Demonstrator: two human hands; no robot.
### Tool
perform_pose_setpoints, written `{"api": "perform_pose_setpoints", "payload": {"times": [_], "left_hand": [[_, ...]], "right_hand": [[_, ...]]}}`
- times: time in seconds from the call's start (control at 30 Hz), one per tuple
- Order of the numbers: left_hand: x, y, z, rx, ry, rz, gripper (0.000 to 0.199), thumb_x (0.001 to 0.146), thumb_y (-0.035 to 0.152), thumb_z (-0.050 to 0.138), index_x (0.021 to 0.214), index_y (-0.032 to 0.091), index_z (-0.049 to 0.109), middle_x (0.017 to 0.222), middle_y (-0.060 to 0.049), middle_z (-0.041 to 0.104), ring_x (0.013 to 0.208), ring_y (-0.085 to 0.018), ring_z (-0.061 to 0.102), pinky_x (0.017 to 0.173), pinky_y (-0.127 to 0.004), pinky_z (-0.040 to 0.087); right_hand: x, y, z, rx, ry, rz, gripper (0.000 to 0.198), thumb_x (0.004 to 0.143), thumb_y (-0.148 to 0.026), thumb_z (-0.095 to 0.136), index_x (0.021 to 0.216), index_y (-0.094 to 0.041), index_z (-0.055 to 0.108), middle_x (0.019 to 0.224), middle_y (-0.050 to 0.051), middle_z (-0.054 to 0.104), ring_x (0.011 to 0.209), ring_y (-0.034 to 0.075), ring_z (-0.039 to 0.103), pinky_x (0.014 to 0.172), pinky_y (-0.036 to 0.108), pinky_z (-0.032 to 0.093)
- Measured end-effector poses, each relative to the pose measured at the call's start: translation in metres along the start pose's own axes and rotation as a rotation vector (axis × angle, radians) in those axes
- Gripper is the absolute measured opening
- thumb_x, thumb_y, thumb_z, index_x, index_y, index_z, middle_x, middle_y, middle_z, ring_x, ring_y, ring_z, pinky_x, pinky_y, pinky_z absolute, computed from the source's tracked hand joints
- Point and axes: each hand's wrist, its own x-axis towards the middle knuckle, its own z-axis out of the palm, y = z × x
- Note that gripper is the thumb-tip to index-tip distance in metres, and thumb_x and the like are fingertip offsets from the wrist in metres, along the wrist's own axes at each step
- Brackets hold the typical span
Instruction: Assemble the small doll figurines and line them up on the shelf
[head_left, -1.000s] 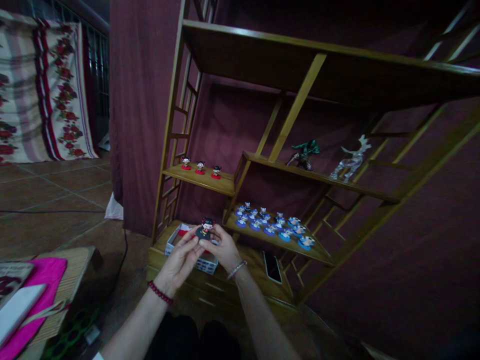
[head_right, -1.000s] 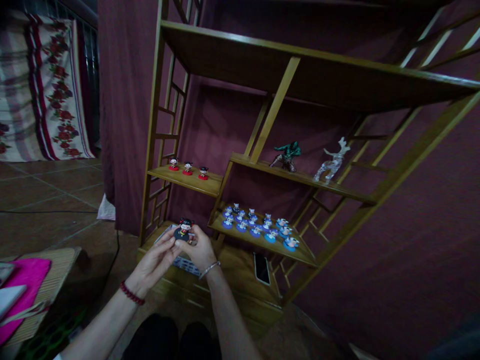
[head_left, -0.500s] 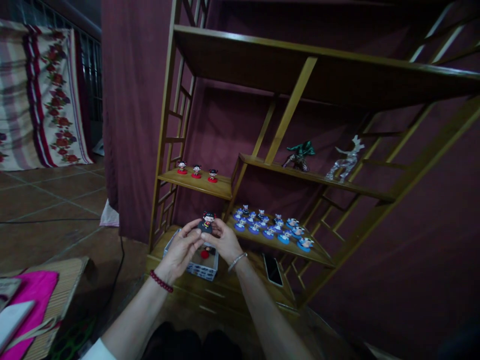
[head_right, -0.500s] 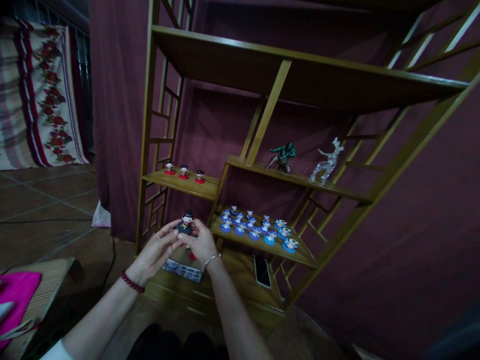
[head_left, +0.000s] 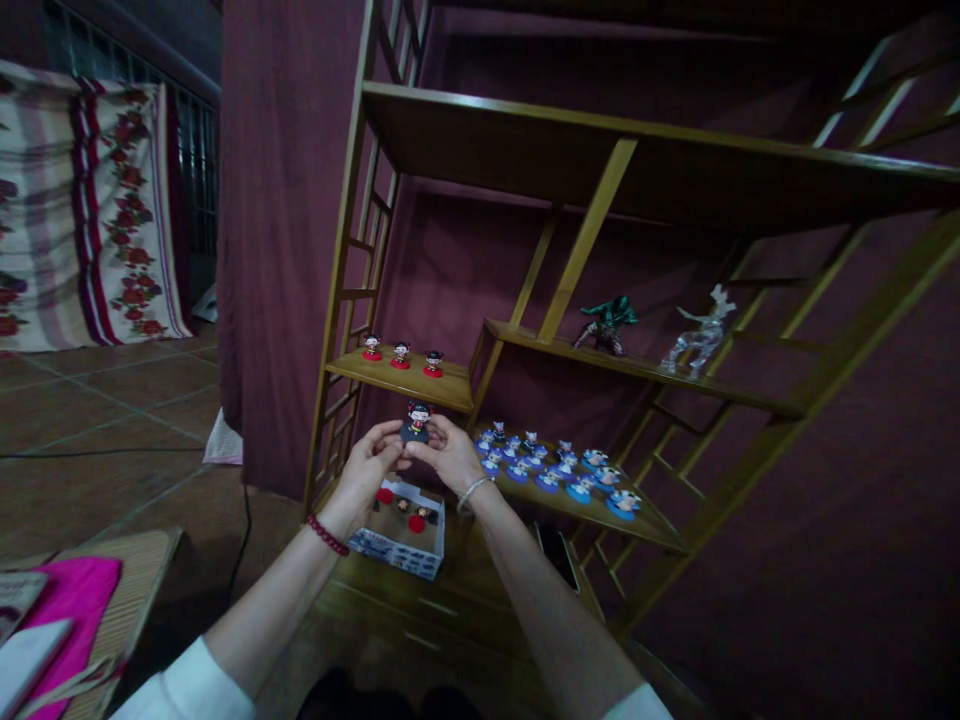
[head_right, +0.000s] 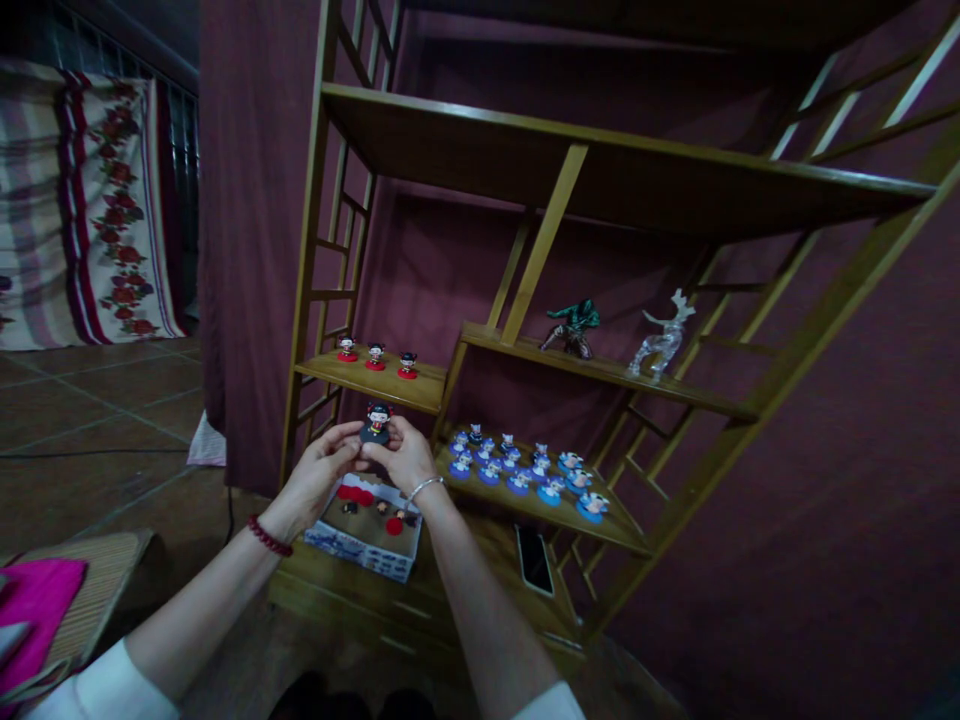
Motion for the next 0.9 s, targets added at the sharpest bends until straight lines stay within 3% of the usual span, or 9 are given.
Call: {"api": "perform_pose_setpoints", "payload": {"times": [0.43, 0.6, 0.77, 0.9], "left_hand": [[0.032, 0.028, 0.009, 0.235, -0.043, 0.208, 0.033, 0.066, 0.009, 0.052, 0.098, 0.014, 0.057, 0.094, -0.007, 0.062, 0.081, -0.015, 0.057, 0.060, -0.024, 0.050], [0.043, 0.036, 0.008, 0.288, -0.044, 0.203, 0.032, 0.065, 0.008, 0.053, 0.096, 0.014, 0.059, 0.098, -0.009, 0.062, 0.077, -0.015, 0.059, 0.059, -0.025, 0.049], [0.053, 0.038, 0.006, 0.333, -0.049, 0.211, 0.033, 0.065, 0.008, 0.054, 0.097, 0.015, 0.060, 0.098, -0.008, 0.063, 0.078, -0.016, 0.060, 0.061, -0.025, 0.050], [0.068, 0.033, 0.002, 0.498, -0.063, 0.281, 0.032, 0.068, 0.009, 0.052, 0.098, 0.016, 0.061, 0.095, -0.007, 0.065, 0.078, -0.016, 0.060, 0.064, -0.025, 0.050]], "right_hand": [[0.042, -0.024, -0.005, -0.027, 0.012, -0.019, 0.039, 0.051, -0.021, 0.071, 0.086, -0.018, 0.054, 0.088, 0.002, 0.065, 0.086, 0.017, 0.061, 0.082, 0.033, 0.045], [0.057, -0.025, -0.005, 0.025, 0.048, 0.012, 0.041, 0.050, -0.018, 0.071, 0.088, -0.017, 0.054, 0.087, 0.002, 0.066, 0.083, 0.015, 0.062, 0.083, 0.032, 0.046], [0.071, -0.023, -0.006, -0.006, 0.078, 0.024, 0.038, 0.052, -0.011, 0.068, 0.087, -0.017, 0.055, 0.088, 0.002, 0.066, 0.085, 0.014, 0.062, 0.086, 0.032, 0.044], [0.078, -0.021, -0.011, -0.029, 0.138, 0.026, 0.039, 0.053, -0.009, 0.067, 0.090, -0.015, 0.055, 0.091, 0.004, 0.067, 0.086, 0.014, 0.062, 0.088, 0.033, 0.043]]}}
